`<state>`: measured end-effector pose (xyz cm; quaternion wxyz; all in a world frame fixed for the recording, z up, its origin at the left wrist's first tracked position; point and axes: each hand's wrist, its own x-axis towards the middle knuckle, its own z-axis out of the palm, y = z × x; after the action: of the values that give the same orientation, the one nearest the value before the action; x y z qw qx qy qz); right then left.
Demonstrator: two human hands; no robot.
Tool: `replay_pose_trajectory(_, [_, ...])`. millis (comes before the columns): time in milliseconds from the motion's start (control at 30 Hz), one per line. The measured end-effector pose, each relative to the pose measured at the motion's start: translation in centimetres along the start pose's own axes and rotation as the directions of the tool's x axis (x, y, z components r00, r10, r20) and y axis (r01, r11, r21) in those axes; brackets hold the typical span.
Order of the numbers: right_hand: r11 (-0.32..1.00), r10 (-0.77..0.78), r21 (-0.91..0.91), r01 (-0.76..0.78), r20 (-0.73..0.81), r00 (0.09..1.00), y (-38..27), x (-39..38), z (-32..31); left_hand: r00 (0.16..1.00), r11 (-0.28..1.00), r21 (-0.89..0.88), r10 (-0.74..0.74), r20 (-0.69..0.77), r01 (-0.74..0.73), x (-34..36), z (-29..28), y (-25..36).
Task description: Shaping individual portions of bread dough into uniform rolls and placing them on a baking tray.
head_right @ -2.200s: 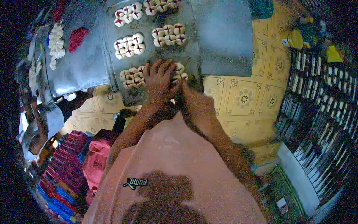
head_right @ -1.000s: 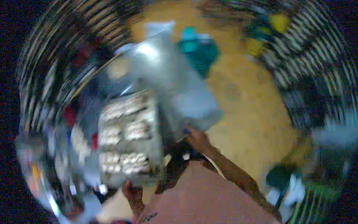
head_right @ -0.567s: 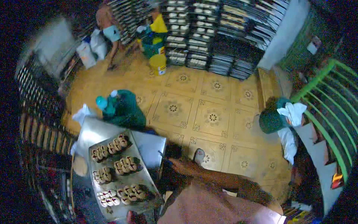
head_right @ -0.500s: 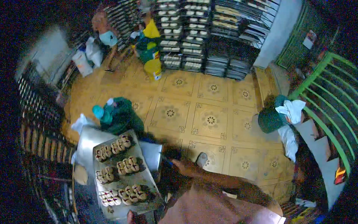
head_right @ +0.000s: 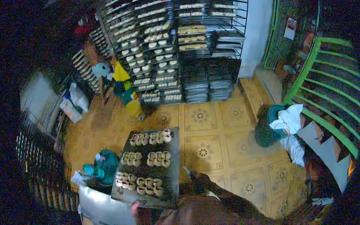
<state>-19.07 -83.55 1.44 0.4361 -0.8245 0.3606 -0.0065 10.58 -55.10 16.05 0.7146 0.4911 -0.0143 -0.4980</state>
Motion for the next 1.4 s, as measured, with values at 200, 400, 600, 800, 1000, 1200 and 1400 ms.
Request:
replay_pose_trajectory(200, [0.99, 0.112, -0.062, -0.124, -0.175, 0.978, -2.3, -1.5, 7.6, 0.965, 0.997, 0.063, -0.067, 0.253, 0.052, 7.7, -6.4, 0.4])
replay_pose_trajectory(400, [0.933, 0.36, 0.043, -0.357, -0.139, 0.923, -2.1, 0.3, 12.7, 0.914, 0.973, 0.092, -0.23, 0.336, 0.211, 14.0, -8.1, 0.5])
replay_pose_trajectory(600, [0.994, 0.0, -0.094, -0.051, -0.477, 0.879, 1.8, 2.9, 18.6, 0.888, 0.976, 0.13, -0.215, 0.406, 0.177, 23.3, -8.2, 0.7])
replay_pose_trajectory(800, [0.996, 0.085, 0.064, -0.062, -0.485, 0.87, 6.1, 6.4, 28.3, 0.784, 0.866, -0.188, -0.303, 0.541, 0.464, 26.6, -6.0, -2.0])
replay_pose_trajectory(1000, [0.994, 0.104, 0.042, -0.096, -0.505, 0.857, 10.2, 8.5, 34.4, 0.726, 0.95, -0.226, -0.003, 0.687, 0.217, 24.2, -1.4, -4.1])
replay_pose_trajectory(1200, [0.991, -0.091, -0.134, 0.019, -0.557, 0.826, 11.3, 6.8, 38.4, 0.67, 0.847, 0.089, 0.345, 0.657, -0.523, 26.5, 3.6, -6.8])
replay_pose_trajectory(1400, [0.981, 0.054, 0.196, 0.009, -0.311, 0.949, 9.7, 0.0, 42.6, 0.396, 0.478, 0.038, 0.678, 0.62, -0.878, 25.6, 5.2, -6.0])
